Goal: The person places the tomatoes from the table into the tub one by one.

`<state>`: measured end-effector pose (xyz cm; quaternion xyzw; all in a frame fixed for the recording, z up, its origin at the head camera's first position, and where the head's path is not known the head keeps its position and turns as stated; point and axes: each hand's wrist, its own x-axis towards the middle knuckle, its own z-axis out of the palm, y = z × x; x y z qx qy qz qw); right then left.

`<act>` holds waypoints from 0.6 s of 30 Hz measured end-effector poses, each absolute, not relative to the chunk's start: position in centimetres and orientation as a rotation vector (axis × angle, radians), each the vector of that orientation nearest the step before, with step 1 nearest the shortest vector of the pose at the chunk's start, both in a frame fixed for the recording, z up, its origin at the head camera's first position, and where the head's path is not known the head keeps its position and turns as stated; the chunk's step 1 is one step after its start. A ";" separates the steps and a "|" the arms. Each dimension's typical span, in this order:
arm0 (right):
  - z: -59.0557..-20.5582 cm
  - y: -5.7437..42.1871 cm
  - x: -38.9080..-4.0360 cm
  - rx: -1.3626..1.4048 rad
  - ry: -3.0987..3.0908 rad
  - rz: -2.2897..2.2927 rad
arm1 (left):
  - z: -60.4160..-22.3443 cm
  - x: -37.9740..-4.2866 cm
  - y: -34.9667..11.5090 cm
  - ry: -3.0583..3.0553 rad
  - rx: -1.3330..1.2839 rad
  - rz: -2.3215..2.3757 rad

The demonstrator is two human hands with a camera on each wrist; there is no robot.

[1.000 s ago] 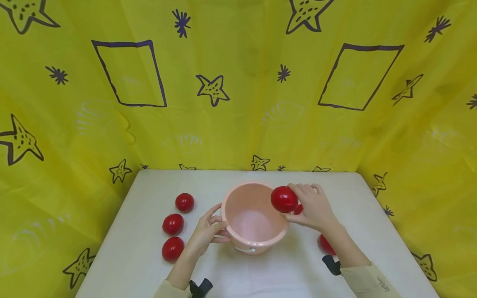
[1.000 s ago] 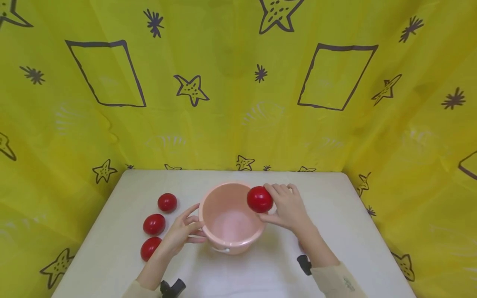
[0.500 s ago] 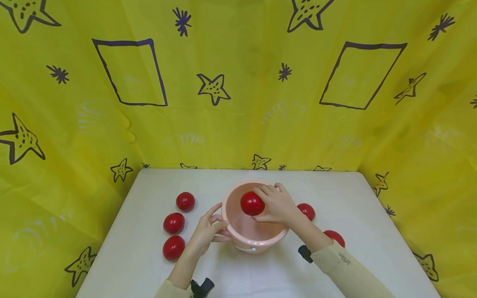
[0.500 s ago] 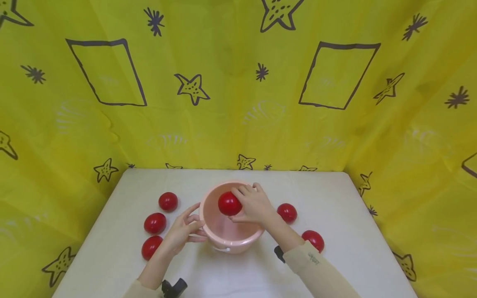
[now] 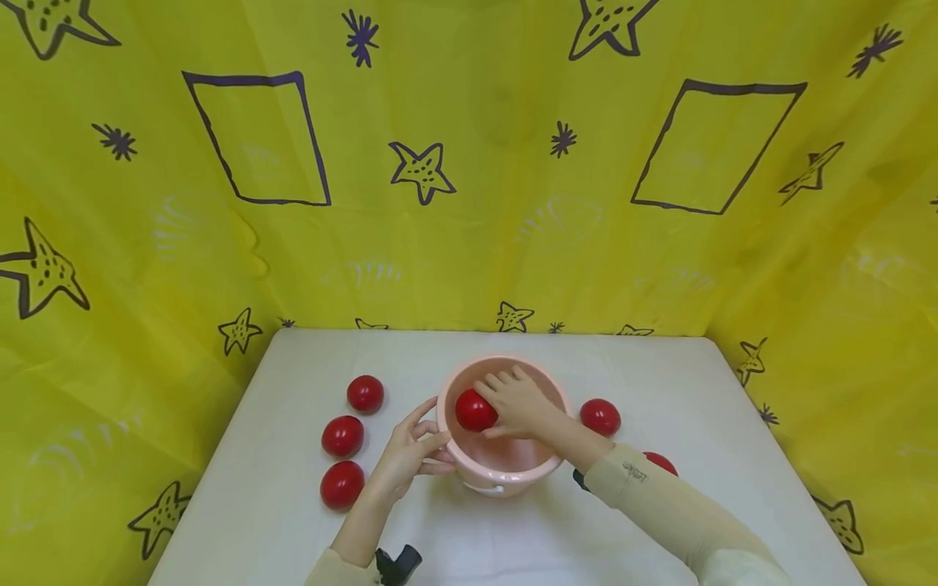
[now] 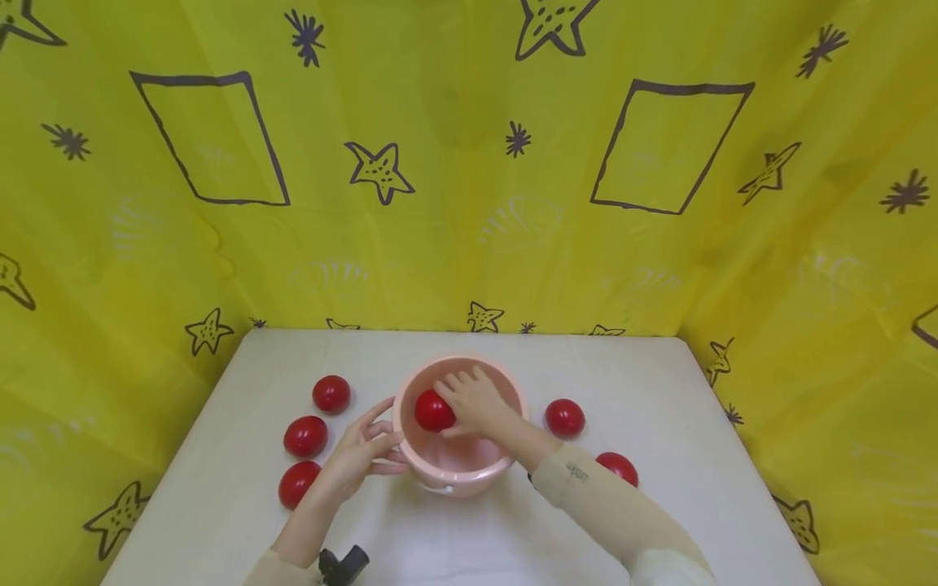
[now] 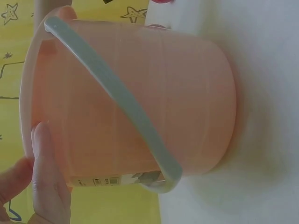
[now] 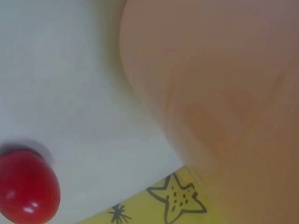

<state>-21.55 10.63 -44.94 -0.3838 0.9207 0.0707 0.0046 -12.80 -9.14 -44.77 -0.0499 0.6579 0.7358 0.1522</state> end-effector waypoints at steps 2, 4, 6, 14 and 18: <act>-45.1 10.3 -21.6 -1.201 2.860 0.300 | -44.8 -12.8 -9.1 1.890 -0.143 2.110; -45.3 10.1 -21.6 -1.191 2.835 0.370 | -44.8 -12.8 -9.1 1.889 -0.140 2.109; -45.5 9.9 -21.6 -1.178 2.820 0.418 | -44.8 -12.9 -9.1 1.889 -0.140 2.108; -46.5 9.1 -21.8 -1.144 2.762 0.640 | -44.8 -12.9 -9.1 1.884 -0.141 2.109; -46.9 8.9 -21.7 -1.157 2.730 0.778 | -44.8 -12.8 -9.1 1.874 -0.139 2.113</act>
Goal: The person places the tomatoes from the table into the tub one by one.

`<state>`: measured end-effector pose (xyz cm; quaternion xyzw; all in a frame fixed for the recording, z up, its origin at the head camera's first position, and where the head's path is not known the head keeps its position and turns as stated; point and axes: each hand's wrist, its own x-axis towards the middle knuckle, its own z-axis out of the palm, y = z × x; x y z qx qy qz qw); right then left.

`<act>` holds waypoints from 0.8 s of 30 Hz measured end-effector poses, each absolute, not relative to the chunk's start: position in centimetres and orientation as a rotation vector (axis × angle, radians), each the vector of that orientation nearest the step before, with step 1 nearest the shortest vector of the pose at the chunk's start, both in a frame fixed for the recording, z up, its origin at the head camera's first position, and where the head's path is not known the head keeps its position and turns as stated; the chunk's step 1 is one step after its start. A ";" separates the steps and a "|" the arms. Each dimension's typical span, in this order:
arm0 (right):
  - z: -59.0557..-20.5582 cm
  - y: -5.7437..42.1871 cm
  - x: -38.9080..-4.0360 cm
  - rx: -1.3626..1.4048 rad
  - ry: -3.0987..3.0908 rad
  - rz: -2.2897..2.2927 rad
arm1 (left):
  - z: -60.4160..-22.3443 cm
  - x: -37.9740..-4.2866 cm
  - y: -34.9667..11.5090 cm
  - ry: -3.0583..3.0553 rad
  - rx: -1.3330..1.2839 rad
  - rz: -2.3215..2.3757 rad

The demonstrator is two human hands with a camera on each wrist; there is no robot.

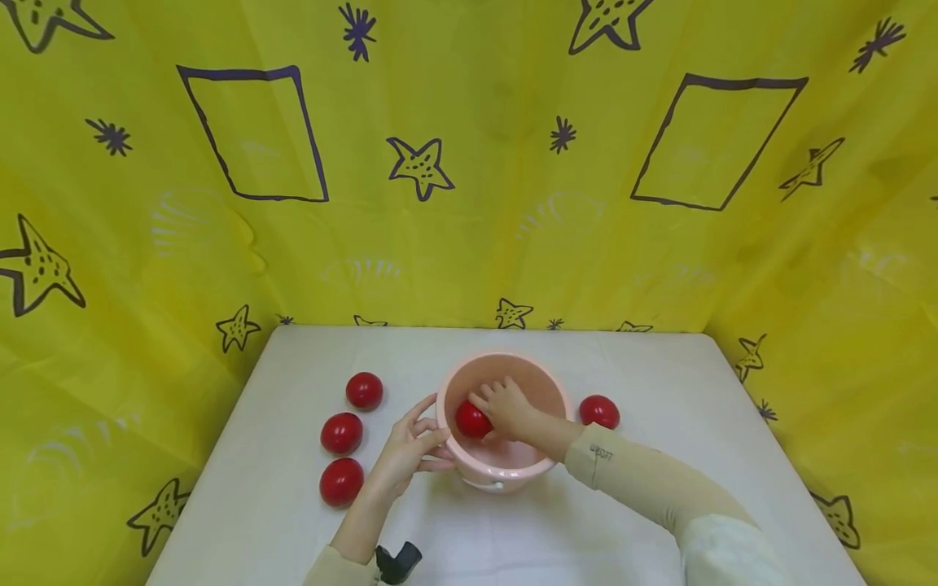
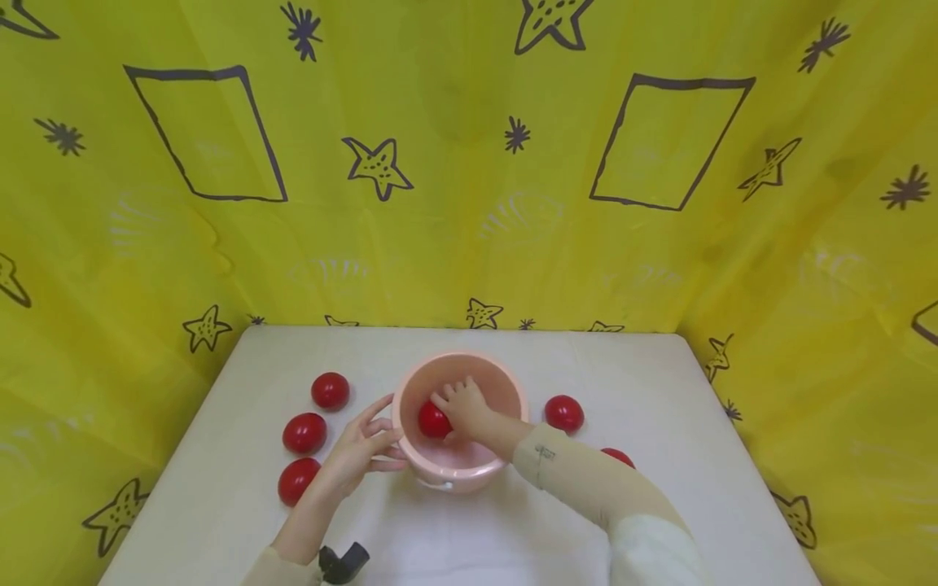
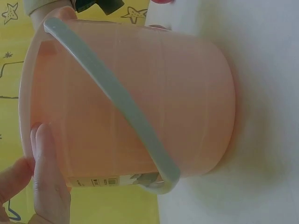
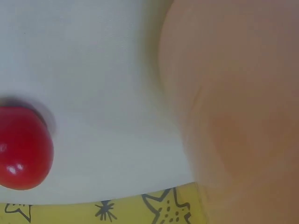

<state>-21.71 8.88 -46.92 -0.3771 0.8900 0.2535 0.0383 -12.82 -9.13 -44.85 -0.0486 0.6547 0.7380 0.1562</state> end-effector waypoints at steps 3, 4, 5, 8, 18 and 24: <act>-47.0 8.7 -21.6 -1.157 2.723 0.824 | -44.8 -12.8 -9.1 1.875 -0.138 2.112; -47.0 8.7 -21.6 -1.161 2.723 0.836 | -44.8 -12.8 -9.1 1.877 -0.139 2.112; -47.0 8.7 -21.6 -1.165 2.723 0.848 | -44.8 -12.8 -9.1 1.879 -0.141 2.111; -47.1 8.6 -21.5 -1.171 2.713 0.889 | -44.9 -12.8 -9.1 1.881 -0.148 2.111; -47.6 8.7 -21.5 -1.151 2.686 0.982 | -45.0 -12.6 -9.1 1.847 -0.136 2.136; -47.3 8.7 -21.8 -1.156 2.693 0.945 | -44.9 -12.7 -9.1 1.861 -0.142 2.129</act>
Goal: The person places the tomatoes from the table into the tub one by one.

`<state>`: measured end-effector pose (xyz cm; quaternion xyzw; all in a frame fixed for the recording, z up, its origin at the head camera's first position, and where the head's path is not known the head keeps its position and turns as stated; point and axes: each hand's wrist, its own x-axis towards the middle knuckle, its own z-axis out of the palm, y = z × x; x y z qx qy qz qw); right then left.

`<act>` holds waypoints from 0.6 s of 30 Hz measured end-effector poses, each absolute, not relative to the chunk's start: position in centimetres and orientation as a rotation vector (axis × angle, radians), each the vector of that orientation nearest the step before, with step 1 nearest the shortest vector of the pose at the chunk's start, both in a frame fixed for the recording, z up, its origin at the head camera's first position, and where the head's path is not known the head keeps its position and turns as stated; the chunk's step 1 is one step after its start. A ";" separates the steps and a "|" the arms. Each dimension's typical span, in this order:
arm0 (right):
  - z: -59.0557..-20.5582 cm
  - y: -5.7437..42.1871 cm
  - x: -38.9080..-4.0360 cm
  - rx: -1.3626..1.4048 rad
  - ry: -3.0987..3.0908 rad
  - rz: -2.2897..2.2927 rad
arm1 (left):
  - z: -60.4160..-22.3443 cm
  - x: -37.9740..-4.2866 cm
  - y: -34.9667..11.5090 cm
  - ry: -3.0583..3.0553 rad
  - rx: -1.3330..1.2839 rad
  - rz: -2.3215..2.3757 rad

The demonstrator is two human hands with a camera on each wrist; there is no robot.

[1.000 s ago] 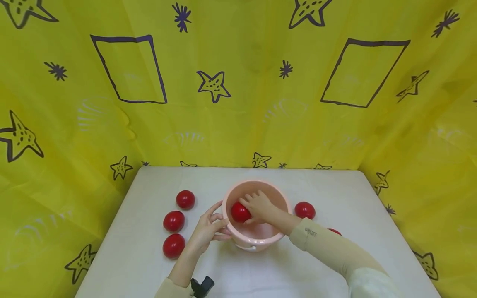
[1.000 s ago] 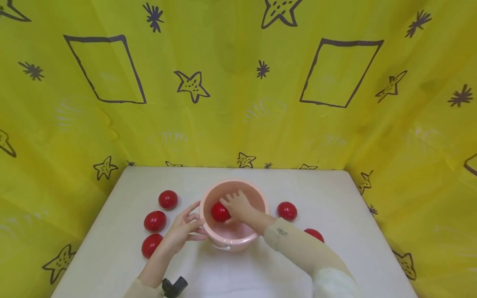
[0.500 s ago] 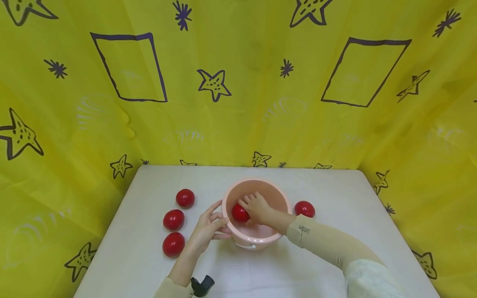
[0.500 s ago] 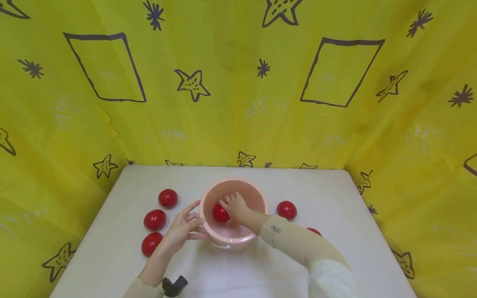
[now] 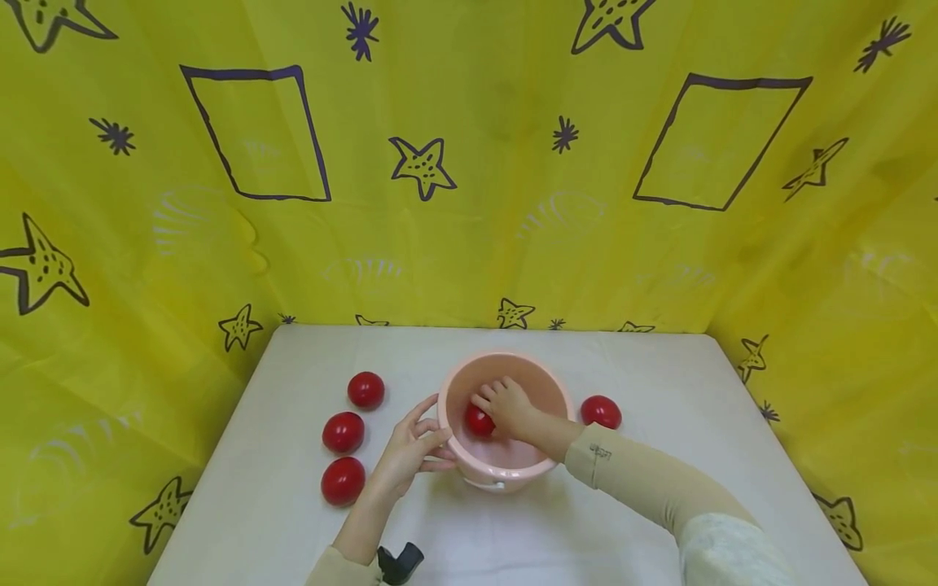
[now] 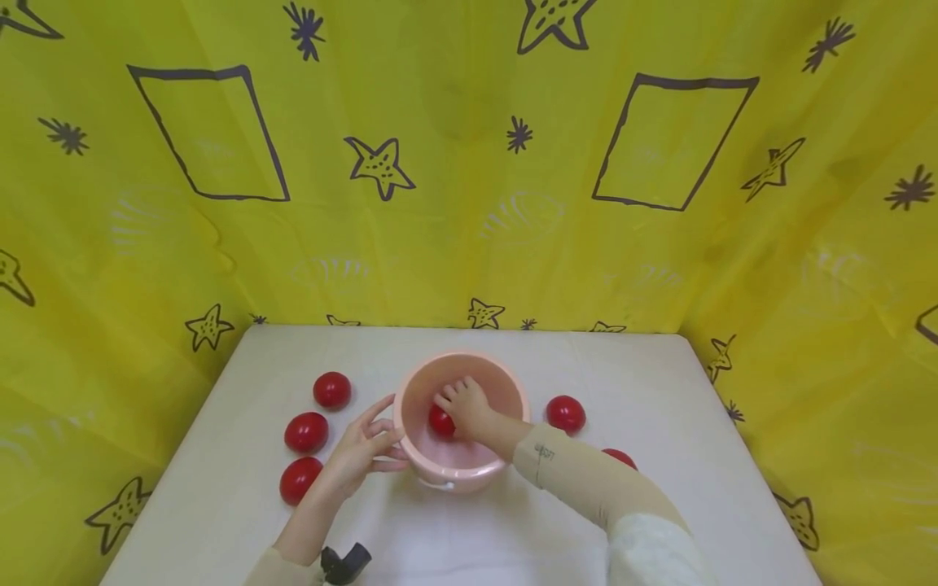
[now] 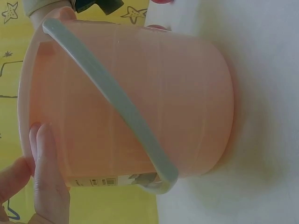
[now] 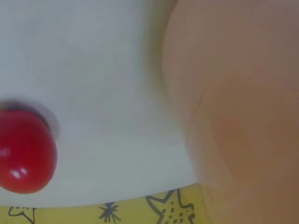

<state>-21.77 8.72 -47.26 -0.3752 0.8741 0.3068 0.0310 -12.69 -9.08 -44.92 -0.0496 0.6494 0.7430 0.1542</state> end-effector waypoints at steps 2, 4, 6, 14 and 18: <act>-47.0 8.8 -21.8 -1.192 2.724 0.876 | -44.9 -12.7 -9.1 1.864 -0.146 2.126; -46.6 9.1 -21.9 -1.226 2.779 0.694 | -44.9 -12.7 -9.1 1.863 -0.144 2.125; -46.0 9.5 -22.0 -1.236 2.825 0.463 | -45.0 -12.7 -9.1 1.867 -0.139 2.122; -43.6 11.4 -21.9 -1.169 2.957 -0.309 | -45.2 -12.8 -9.1 1.852 -0.127 2.134; -42.9 13.0 -21.1 -1.096 3.108 -0.498 | -45.2 -12.7 -9.1 1.855 -0.132 2.140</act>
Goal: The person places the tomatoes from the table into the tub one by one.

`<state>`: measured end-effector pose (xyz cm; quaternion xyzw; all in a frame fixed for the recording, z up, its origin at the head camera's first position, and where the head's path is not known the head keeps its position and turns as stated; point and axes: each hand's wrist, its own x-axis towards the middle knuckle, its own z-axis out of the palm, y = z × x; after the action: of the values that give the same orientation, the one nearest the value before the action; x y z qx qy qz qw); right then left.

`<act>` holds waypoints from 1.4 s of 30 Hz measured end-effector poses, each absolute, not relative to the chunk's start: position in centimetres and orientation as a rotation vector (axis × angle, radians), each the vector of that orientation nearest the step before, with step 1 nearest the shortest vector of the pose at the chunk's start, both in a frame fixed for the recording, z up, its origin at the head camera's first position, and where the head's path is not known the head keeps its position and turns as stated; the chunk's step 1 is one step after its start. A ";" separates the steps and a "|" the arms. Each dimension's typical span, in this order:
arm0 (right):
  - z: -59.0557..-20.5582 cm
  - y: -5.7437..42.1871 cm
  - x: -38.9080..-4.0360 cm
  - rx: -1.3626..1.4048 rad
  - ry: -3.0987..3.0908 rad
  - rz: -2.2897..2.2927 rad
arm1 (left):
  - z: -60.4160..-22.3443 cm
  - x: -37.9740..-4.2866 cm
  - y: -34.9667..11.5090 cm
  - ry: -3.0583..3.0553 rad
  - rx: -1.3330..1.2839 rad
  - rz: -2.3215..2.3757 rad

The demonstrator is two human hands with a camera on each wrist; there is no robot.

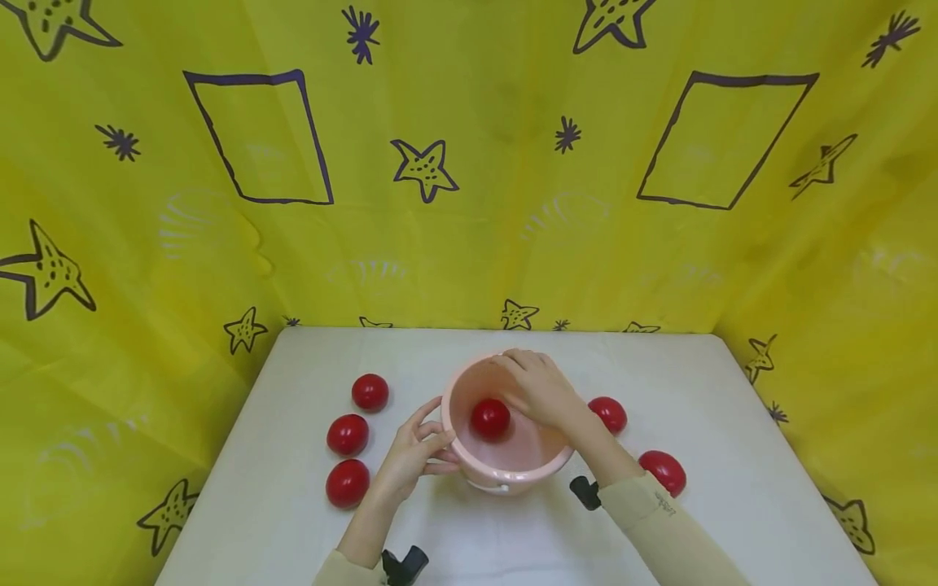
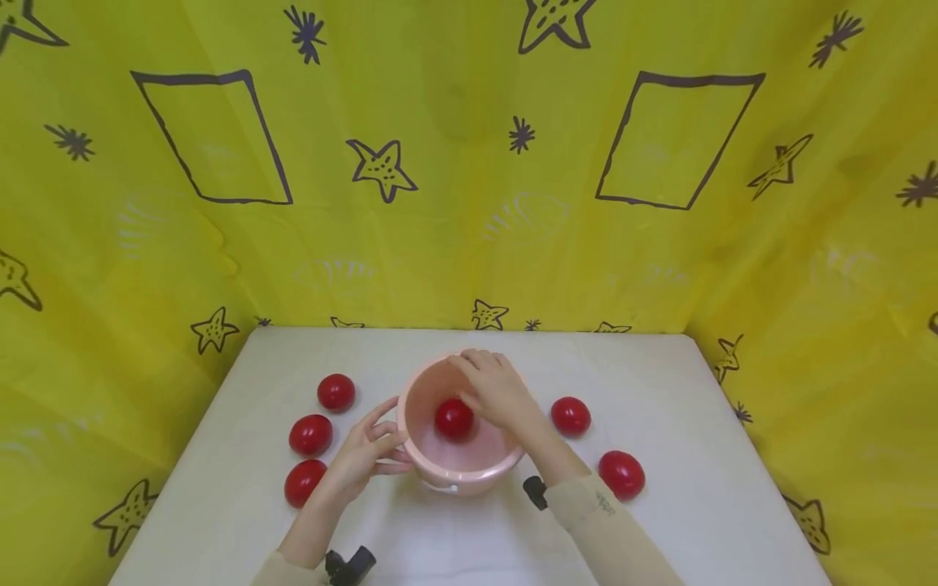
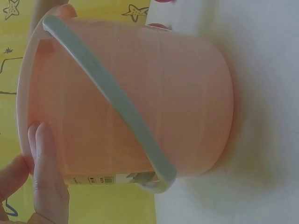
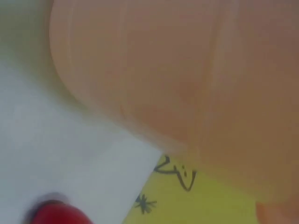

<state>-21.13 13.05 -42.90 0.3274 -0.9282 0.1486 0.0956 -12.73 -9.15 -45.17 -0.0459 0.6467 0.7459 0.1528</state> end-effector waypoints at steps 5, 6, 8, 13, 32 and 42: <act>-42.8 16.1 -19.4 0.767 -2.653 0.539 | -45.1 -12.6 -9.2 1.862 -0.141 2.142; -42.9 16.8 -19.1 0.730 -2.641 0.554 | -45.1 -12.6 -9.2 1.859 -0.142 2.144; -43.3 18.1 -18.3 0.657 -2.624 0.588 | -45.0 -12.5 -9.2 1.856 -0.145 2.144; -44.7 21.4 -16.4 0.466 -2.663 0.669 | -45.0 -12.5 -9.2 1.860 -0.148 2.145; -51.0 28.5 -9.5 -0.262 -3.167 0.643 | -45.2 -12.5 -9.2 1.842 -0.128 2.165; -53.3 30.0 -9.7 -0.452 -3.110 0.654 | -45.3 -12.6 -9.2 1.823 -0.124 2.175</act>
<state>-9.71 30.03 -53.32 -0.1407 -0.9682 0.2038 -0.0343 -12.58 -9.16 -45.31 -0.0432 0.6345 0.7571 0.1497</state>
